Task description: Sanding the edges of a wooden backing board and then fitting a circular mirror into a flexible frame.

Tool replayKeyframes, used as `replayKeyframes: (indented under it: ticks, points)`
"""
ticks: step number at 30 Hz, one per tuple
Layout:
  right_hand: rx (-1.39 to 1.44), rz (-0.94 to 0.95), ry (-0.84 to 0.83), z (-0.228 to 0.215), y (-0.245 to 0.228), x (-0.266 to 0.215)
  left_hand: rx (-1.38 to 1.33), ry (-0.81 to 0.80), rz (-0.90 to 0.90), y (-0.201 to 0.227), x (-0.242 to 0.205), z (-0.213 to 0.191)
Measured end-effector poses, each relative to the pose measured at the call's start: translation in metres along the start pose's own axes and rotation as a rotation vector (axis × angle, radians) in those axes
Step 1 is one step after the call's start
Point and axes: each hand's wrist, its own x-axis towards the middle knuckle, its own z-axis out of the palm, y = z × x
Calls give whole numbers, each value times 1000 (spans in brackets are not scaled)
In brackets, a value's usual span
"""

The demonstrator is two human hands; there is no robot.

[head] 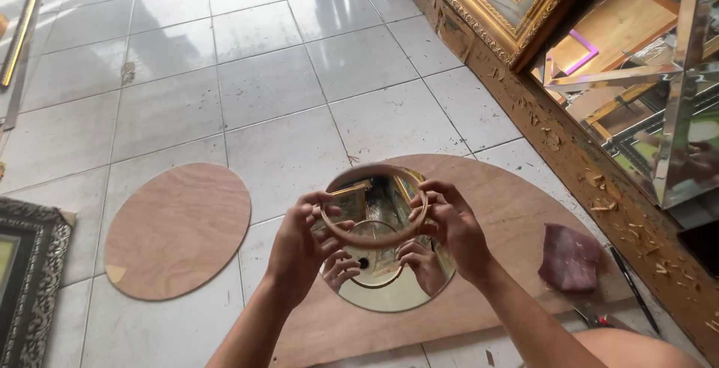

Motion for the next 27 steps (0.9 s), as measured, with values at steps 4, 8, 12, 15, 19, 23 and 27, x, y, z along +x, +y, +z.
replayKeyframes:
  ticks: [4,8,12,15,19,23,27]
  points:
    - [-28,121,149,13,-5,-20,194,99,120,-28,-8,-3]
    - [-162,276,164,27,-18,-47,332,160,252,-51,-7,-17]
    - [-175,344,155,11,-12,-59,410,243,275,-46,-17,-19]
    - [-265,307,213,19,-39,-71,527,330,295,-41,-16,-37]
    - [-386,259,325,-44,-15,-53,535,224,187,-21,-16,-59]
    - [-359,226,497,-52,-43,-51,731,102,56,9,-34,-56]
    - [-282,145,698,-72,-72,-51,779,74,-69,41,-35,-81]
